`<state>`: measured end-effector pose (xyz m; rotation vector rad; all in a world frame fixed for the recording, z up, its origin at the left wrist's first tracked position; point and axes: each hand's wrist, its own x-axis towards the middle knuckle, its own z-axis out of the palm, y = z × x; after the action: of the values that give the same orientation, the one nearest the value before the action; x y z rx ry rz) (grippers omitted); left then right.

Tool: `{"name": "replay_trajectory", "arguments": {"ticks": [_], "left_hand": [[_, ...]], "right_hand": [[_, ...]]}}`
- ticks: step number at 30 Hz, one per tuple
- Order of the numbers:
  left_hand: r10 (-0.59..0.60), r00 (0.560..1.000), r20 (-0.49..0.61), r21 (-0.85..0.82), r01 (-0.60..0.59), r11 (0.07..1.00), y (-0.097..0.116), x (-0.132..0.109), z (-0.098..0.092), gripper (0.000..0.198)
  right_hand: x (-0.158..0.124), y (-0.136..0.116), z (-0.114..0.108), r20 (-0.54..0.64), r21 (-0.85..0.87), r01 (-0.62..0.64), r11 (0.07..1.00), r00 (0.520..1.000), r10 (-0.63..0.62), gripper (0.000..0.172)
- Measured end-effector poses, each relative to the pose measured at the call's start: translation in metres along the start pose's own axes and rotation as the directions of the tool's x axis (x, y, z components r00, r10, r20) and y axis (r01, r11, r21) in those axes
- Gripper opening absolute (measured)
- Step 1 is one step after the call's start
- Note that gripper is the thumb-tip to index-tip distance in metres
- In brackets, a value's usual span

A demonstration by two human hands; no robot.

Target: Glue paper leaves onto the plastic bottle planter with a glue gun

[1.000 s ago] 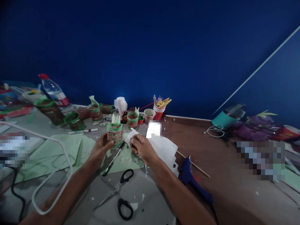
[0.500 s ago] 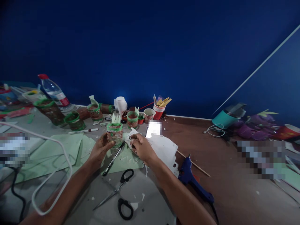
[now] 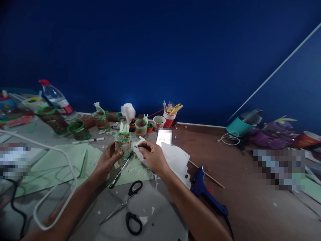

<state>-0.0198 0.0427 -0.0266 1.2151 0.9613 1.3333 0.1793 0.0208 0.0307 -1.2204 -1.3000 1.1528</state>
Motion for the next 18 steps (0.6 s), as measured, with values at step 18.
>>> {"name": "replay_trajectory", "arguments": {"ticks": [18], "left_hand": [[-0.089, 0.986, 0.144, -0.010, 0.091, 0.996, 0.008, -0.009, 0.007, 0.059]], "right_hand": [[-0.001, -0.012, 0.000, 0.029, -0.169, 0.166, 0.972, 0.986, -0.163, 0.010]]}}
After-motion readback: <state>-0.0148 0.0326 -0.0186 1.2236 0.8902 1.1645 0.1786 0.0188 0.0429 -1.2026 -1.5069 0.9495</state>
